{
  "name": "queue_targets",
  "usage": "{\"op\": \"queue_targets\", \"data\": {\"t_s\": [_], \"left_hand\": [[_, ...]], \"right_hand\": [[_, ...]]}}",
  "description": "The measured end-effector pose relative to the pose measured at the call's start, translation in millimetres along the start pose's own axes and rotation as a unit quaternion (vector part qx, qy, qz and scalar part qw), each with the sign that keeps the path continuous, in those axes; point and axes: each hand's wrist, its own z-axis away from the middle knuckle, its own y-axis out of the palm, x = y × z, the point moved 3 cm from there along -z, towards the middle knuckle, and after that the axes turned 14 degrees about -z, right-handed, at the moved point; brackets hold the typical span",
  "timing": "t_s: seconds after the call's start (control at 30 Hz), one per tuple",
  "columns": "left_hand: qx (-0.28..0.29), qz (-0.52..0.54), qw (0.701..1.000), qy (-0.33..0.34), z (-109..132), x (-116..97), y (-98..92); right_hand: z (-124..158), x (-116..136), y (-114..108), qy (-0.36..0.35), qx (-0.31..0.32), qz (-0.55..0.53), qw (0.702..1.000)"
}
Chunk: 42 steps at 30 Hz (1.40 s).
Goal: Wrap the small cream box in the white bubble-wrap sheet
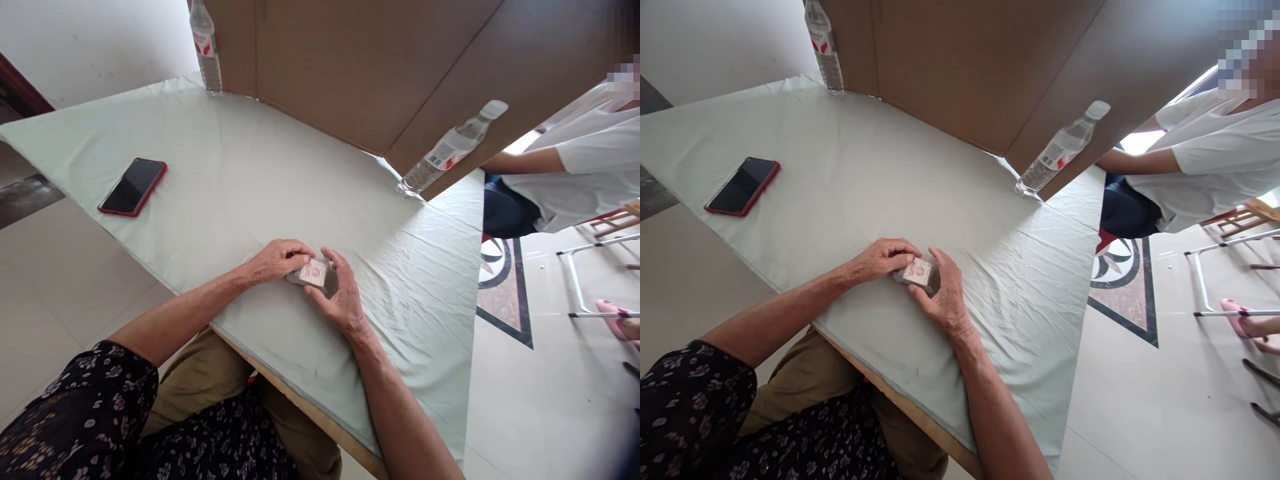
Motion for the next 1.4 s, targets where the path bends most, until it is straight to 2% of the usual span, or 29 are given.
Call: {"op": "queue_targets", "data": {"t_s": [0.13,0.23,0.43,0.5,0.6,0.67,0.77,0.87,1.1,1.27,1.4], "left_hand": [[0.008,-0.004,1.0,-0.01,1.6,-1.7,-1.8],[-0.007,-0.012,1.0,-0.002,2.7,-4.3,-3.7],[-0.062,-0.007,0.997,-0.036,2.2,-1.3,-12.9],[-0.048,-0.01,0.998,-0.032,2.5,-1.2,-15.8],[0.006,-0.034,0.999,-0.024,4.7,-1.7,-17.2],[0.041,-0.063,0.997,-0.003,6.5,-2.0,-15.6],[0.064,-0.113,0.991,0.038,7.6,-1.0,-9.7],[0.061,-0.164,0.983,0.063,6.3,2.2,-2.0],[0.015,-0.162,0.982,0.093,2.8,3.1,6.1],[0.038,-0.149,0.985,0.072,4.4,2.5,3.2],[0.018,-0.127,0.99,0.057,5.3,4.0,-6.1]], "right_hand": [[1.1,-0.5,1.5,0.003,-0.022,-0.007,1.0],[1.4,1.9,0.2,-0.003,-0.044,-0.01,0.999],[-0.2,-0.8,-3.0,0.06,-0.021,-0.06,0.996],[-0.6,-2.6,-7.5,0.087,-0.036,-0.108,0.99],[-0.7,-5.6,-14.6,0.104,-0.069,-0.168,0.978],[-0.6,-7.8,-16.1,0.106,-0.062,-0.179,0.976],[0.2,-10.7,-12.3,0.096,-0.018,-0.151,0.984],[2.2,-13.1,-6.4,0.081,0.002,-0.094,0.992],[4.1,-7.5,-4.0,0.022,-0.044,-0.012,0.999],[2.6,-3.6,-8.9,0.05,-0.018,-0.046,0.997],[1.4,-4.1,-15.6,0.081,-0.046,-0.096,0.991]]}}
